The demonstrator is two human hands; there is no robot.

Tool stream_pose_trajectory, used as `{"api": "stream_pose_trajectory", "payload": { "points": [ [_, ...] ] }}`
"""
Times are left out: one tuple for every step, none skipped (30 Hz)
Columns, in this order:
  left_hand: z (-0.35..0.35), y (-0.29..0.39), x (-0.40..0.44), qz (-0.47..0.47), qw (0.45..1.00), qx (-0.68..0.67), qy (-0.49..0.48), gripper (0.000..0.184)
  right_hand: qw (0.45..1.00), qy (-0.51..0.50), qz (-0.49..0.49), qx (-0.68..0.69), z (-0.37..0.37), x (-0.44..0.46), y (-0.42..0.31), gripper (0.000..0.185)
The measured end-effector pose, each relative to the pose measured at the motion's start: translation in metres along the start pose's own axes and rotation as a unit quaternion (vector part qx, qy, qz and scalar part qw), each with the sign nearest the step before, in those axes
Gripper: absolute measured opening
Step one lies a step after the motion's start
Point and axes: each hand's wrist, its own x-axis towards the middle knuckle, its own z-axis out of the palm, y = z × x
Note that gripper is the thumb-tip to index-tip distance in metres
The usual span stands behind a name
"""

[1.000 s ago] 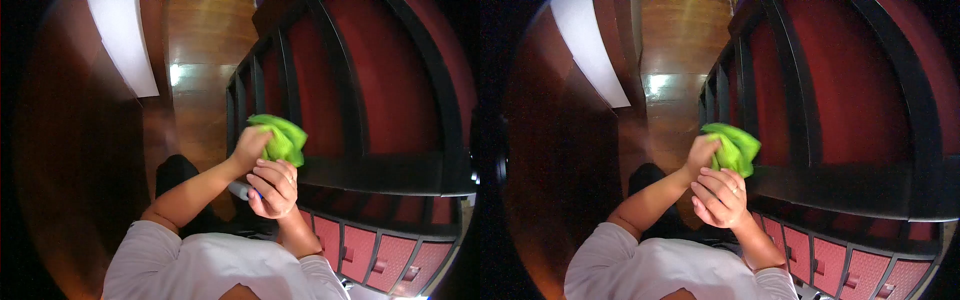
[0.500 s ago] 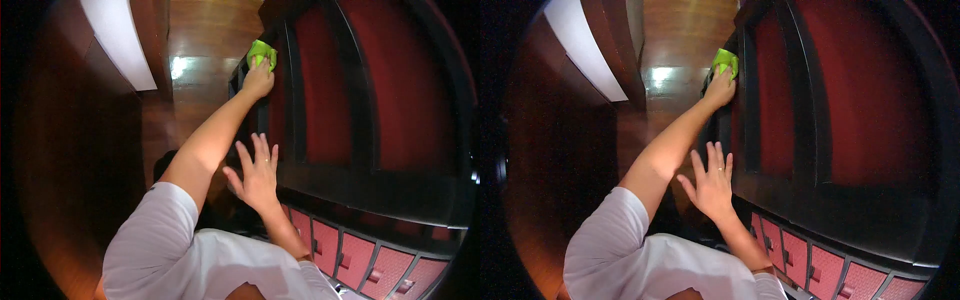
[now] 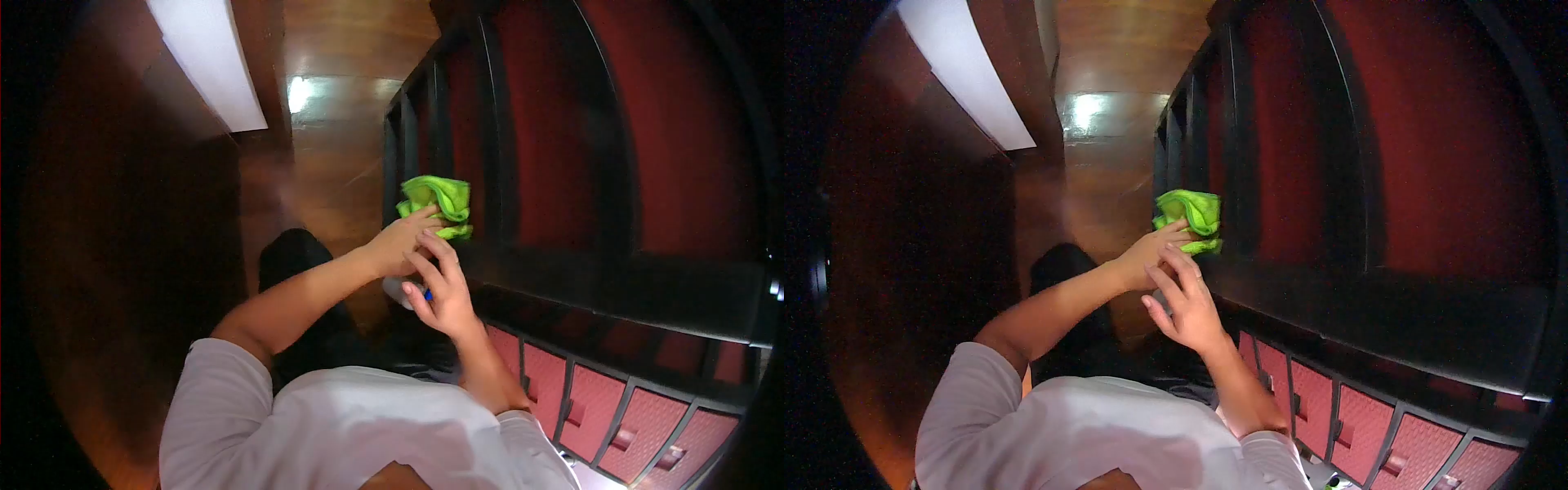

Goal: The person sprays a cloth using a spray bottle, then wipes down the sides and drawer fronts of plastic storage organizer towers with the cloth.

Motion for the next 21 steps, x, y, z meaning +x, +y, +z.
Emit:
{"api": "stream_pose_trajectory", "payload": {
  "points": [
    [-0.002, 0.003, 0.004, -0.001, 0.999, -0.039, 0.009, 0.039, 1.000, 0.002, -0.004, 0.000, 0.000, 0.000, -0.001, 0.042],
    [-0.004, 0.005, 0.007, -0.002, 0.997, -0.079, 0.018, 0.037, 1.000, 0.005, -0.007, 0.000, 0.000, 0.000, -0.002, 0.042],
    [-0.005, 0.002, 0.007, 0.004, 0.998, -0.055, 0.016, 0.037, 1.000, 0.007, -0.010, 0.000, 0.000, 0.001, -0.002, 0.042],
    [-0.004, -0.003, 0.008, 0.008, 0.999, -0.030, 0.017, 0.037, 1.000, 0.008, -0.002, 0.003, 0.001, 0.001, -0.001, 0.042],
    [-0.004, -0.011, 0.010, 0.012, 1.000, -0.005, 0.019, 0.037, 1.000, 0.009, 0.001, 0.000, 0.001, 0.002, -0.001, 0.042],
    [0.000, -0.018, 0.018, 0.002, 0.990, 0.094, 0.102, 0.042, 1.000, 0.010, 0.003, -0.002, 0.002, 0.004, 0.000, 0.042],
    [0.003, -0.025, 0.021, -0.046, 0.979, 0.157, 0.118, 0.037, 1.000, 0.009, 0.007, -0.001, 0.003, 0.003, -0.001, 0.042],
    [0.012, -0.028, 0.026, -0.076, 0.980, 0.081, 0.164, 0.033, 1.000, 0.002, 0.006, -0.002, 0.004, 0.003, 0.000, 0.041],
    [0.018, -0.027, 0.032, -0.106, 0.972, 0.004, 0.209, 0.030, 1.000, 0.000, 0.007, -0.002, 0.005, 0.001, 0.000, 0.041],
    [0.025, -0.023, 0.031, -0.105, 0.974, -0.034, 0.199, 0.029, 1.000, -0.002, 0.006, -0.003, 0.004, 0.000, 0.000, 0.041],
    [0.029, -0.015, 0.027, -0.104, 0.974, -0.072, 0.190, 0.027, 1.000, -0.003, 0.006, -0.004, 0.004, 0.001, 0.001, 0.041],
    [0.031, -0.007, 0.016, -0.097, 0.980, -0.076, 0.158, 0.026, 1.000, -0.001, 0.005, 0.006, 0.004, 0.001, 0.002, 0.041],
    [0.032, 0.001, 0.004, -0.083, 0.986, -0.074, 0.127, 0.027, 1.000, 0.001, 0.005, 0.017, 0.005, 0.001, 0.002, 0.041],
    [0.022, 0.014, -0.005, -0.067, 0.991, -0.071, 0.094, 0.028, 1.000, 0.005, 0.006, 0.028, 0.006, 0.002, 0.003, 0.041],
    [0.017, 0.020, -0.009, -0.051, 0.994, -0.070, 0.059, 0.029, 1.000, 0.007, 0.006, 0.021, 0.008, 0.002, 0.003, 0.041],
    [0.023, 0.014, -0.010, -0.077, 0.991, -0.046, 0.095, 0.027, 1.000, 0.009, 0.007, 0.013, 0.010, 0.002, 0.003, 0.041],
    [0.022, 0.016, -0.006, -0.115, 0.985, -0.059, 0.110, 0.026, 1.000, 0.011, 0.006, 0.005, 0.011, 0.002, 0.004, 0.041],
    [0.018, 0.020, -0.001, -0.153, 0.977, -0.073, 0.125, 0.026, 1.000, 0.013, 0.011, 0.006, 0.012, 0.002, 0.004, 0.042],
    [0.016, 0.020, 0.003, -0.190, 0.967, -0.088, 0.143, 0.025, 1.000, 0.012, 0.014, 0.005, 0.012, 0.003, 0.006, 0.043],
    [0.015, 0.008, 0.002, -0.283, 0.916, -0.232, 0.167, 0.027, 1.000, 0.012, 0.019, 0.005, 0.013, 0.004, 0.006, 0.043],
    [0.014, -0.013, 0.001, -0.367, 0.834, -0.369, 0.185, 0.028, 0.999, 0.032, 0.027, 0.016, 0.012, 0.004, 0.004, 0.044]
  ]
}}
